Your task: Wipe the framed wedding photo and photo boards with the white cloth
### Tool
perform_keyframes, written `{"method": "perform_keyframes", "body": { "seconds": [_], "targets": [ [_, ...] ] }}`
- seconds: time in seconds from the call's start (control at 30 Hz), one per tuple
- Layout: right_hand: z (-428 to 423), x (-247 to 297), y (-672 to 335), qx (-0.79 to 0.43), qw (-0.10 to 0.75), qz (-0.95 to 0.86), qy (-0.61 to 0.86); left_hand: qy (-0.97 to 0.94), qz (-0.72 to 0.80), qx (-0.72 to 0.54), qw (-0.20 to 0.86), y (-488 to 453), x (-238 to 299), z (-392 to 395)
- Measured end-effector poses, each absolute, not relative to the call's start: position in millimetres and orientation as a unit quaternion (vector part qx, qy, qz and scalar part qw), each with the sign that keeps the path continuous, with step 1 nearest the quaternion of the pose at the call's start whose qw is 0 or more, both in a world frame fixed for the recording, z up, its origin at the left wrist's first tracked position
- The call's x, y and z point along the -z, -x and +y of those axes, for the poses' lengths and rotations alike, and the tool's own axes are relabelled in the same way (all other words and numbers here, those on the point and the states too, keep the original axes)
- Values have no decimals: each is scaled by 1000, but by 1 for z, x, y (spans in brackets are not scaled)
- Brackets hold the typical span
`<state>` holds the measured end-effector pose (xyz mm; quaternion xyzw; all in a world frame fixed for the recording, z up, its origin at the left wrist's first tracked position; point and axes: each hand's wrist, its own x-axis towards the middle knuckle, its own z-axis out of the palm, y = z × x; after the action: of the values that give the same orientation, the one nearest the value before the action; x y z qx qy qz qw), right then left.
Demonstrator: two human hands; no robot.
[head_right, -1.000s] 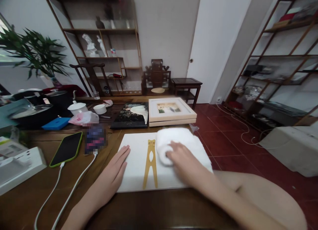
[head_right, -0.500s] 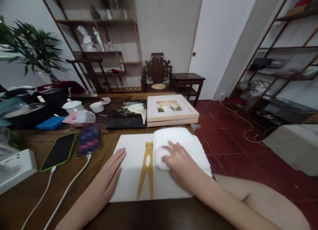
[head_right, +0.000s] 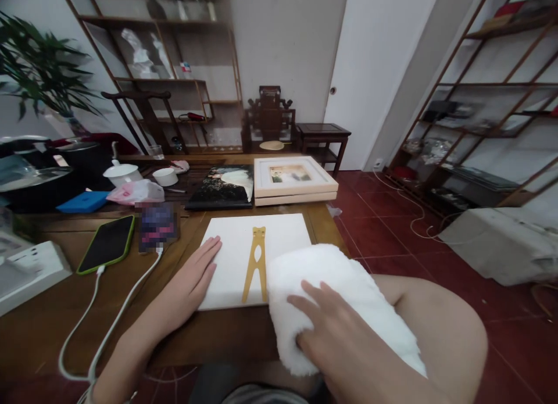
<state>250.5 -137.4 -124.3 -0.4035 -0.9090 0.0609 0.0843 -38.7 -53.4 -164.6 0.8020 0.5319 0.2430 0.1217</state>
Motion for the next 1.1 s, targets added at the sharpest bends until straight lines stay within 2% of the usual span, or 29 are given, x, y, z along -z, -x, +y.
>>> {"method": "perform_keyframes", "body": {
  "seconds": [0.13, 0.43, 0.83, 0.93, 1.1],
  "targets": [
    [-132, 122, -255, -46, 89, -903, 419, -803, 531, -238, 131, 38, 163, -54],
    [-35, 111, -235, -18, 74, -897, 435, -805, 526, -243, 128, 38, 162, -55],
    [-137, 138, -247, -15, 46, -902, 428, -808, 522, -244, 124, 41, 166, -54],
    [-125, 132, -246, -15, 56, -902, 427, -810, 522, -237, 125, 41, 166, -53],
    [-56, 113, -230, 5, 54, -891, 450, -813, 514, -244, 120, 41, 165, -53]
  ]
}}
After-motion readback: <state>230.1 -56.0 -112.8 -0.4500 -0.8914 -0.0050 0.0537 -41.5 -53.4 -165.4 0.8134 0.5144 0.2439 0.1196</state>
